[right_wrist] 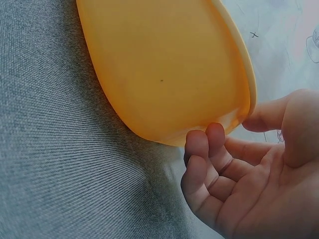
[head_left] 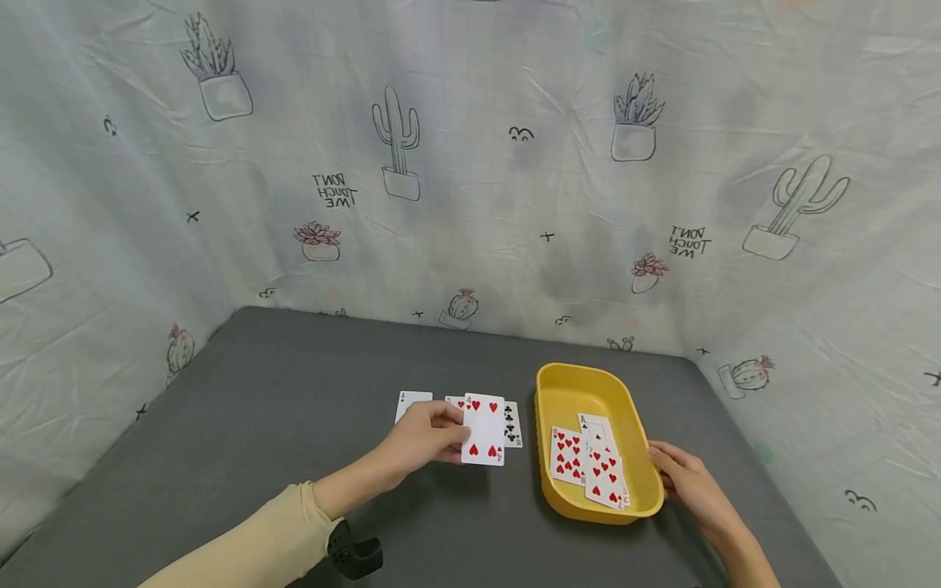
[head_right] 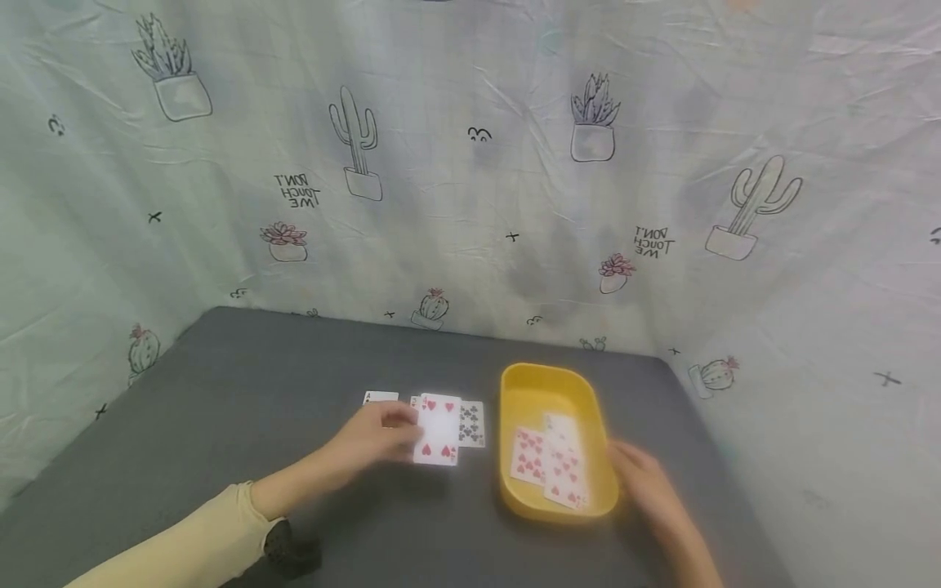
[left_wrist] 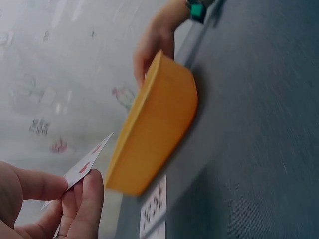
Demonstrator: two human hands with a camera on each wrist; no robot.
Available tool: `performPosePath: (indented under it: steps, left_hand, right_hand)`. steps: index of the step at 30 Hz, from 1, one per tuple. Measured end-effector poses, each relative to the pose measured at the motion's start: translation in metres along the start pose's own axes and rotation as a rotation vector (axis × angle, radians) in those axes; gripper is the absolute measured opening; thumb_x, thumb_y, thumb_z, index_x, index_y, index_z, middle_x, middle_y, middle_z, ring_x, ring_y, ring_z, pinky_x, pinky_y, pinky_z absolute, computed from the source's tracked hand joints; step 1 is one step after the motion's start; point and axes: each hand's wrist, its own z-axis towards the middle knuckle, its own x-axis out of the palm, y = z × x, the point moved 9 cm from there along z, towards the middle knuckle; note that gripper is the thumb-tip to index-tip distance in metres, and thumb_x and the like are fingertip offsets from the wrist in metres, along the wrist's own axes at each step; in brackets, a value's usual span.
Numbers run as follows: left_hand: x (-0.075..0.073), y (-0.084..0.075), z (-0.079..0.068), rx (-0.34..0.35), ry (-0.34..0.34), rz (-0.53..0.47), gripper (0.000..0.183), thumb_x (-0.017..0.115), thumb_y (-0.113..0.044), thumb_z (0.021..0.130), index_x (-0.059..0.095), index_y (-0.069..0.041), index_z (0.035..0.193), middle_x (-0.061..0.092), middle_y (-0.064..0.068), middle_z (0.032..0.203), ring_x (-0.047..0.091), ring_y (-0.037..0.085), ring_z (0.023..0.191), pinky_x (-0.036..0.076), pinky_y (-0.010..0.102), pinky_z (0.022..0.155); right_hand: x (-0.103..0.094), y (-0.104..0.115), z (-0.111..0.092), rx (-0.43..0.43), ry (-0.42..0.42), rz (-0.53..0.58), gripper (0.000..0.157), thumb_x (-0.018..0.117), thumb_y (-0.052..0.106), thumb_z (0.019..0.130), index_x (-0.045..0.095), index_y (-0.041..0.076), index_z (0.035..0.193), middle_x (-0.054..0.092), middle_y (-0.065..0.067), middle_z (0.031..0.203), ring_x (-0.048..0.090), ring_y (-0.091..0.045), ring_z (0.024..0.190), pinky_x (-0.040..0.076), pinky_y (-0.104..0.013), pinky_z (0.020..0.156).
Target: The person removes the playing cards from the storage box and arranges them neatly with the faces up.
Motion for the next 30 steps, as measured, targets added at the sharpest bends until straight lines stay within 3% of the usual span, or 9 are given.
performPosePath:
  steps: [12, 24, 30]
  left_hand:
    - [-0.070, 0.018, -0.014, -0.084, -0.106, 0.012, 0.029, 0.066, -0.005, 0.092, 0.056, 0.012, 0.114, 0.065, 0.018, 0.097, 0.066, 0.027, 0.082, 0.059, 0.039, 0.074]
    - [-0.117, 0.015, -0.018, -0.101, -0.147, 0.004, 0.035, 0.067, -0.007, 0.093, 0.056, 0.013, 0.120, 0.064, 0.021, 0.107, 0.067, 0.028, 0.092, 0.058, 0.038, 0.078]
    - [-0.146, 0.023, -0.021, -0.111, -0.164, 0.032, 0.040, 0.066, -0.008, 0.094, 0.053, 0.014, 0.124, 0.063, 0.022, 0.110, 0.067, 0.027, 0.093, 0.057, 0.038, 0.079]
  right_hand:
    - [0.001, -0.001, 0.000, -0.004, 0.000, 0.008, 0.055, 0.045, 0.029, 0.106, 0.038, -0.011, 0.143, 0.063, -0.019, 0.119, 0.067, -0.021, 0.094, 0.057, -0.035, 0.071]
    - [-0.001, 0.002, -0.003, -0.008, -0.003, -0.001, 0.056, 0.046, 0.029, 0.106, 0.036, -0.012, 0.143, 0.060, -0.022, 0.124, 0.066, -0.021, 0.095, 0.057, -0.035, 0.072]
    - [-0.001, 0.000, -0.001, 0.006, 0.006, -0.010, 0.058, 0.046, 0.032, 0.106, 0.037, -0.011, 0.144, 0.060, -0.021, 0.124, 0.066, -0.022, 0.097, 0.056, -0.035, 0.073]
